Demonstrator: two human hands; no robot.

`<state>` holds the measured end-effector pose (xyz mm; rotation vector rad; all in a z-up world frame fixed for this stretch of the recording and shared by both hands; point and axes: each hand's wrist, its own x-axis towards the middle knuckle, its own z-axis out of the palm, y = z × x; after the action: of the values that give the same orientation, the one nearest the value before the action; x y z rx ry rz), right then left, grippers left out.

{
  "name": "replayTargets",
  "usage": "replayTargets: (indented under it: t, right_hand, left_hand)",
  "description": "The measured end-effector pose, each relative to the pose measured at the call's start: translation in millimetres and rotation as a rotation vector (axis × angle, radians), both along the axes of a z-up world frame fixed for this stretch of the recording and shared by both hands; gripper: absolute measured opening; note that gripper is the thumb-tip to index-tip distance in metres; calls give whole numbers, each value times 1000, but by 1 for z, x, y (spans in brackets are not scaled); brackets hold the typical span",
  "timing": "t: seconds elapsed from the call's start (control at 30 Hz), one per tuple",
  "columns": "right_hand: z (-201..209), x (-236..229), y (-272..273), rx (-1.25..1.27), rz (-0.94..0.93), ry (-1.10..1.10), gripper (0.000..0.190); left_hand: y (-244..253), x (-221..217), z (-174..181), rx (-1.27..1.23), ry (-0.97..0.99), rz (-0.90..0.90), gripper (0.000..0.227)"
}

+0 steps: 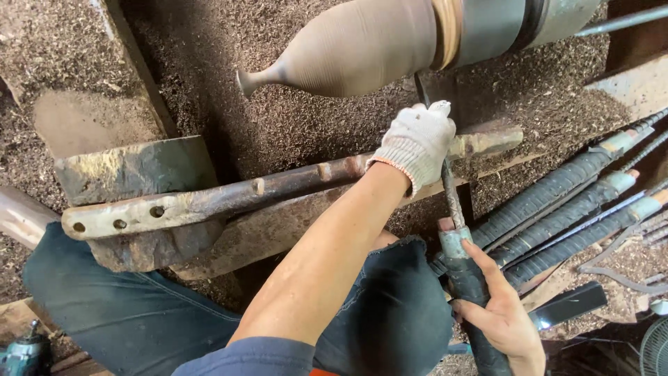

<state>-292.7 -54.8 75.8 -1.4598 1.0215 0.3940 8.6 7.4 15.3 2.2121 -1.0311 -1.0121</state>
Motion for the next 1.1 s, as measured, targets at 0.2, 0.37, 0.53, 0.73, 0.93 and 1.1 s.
replayTargets:
  t: [0.2,0.37,0.53,0.73,0.93,1.1]
  right_hand:
    - [-4,-3,15,22,-55,-26,99]
    - [-3,-4,2,15,10,2,94]
    - [11,12,-13,-18,116,-2,93]
    - [-6,-28,-65,85,230,53,101]
    - [2,-12,-66,71,241,99,103]
    - [-13,-37,-62,167,179,-43,104]
  left_hand:
    - [-2,-2,-5,-26,44,24,45]
    - [0,2,1,-17,14,-14,42]
    - [-2,-3,-5,-17,-42,-10,39]
    - [-6,-2,-4,43,-59,-36,37]
    - [-7,-1,-6,48,-67,-19,37]
    - [-7,-1,-7,52,-84,-76,38]
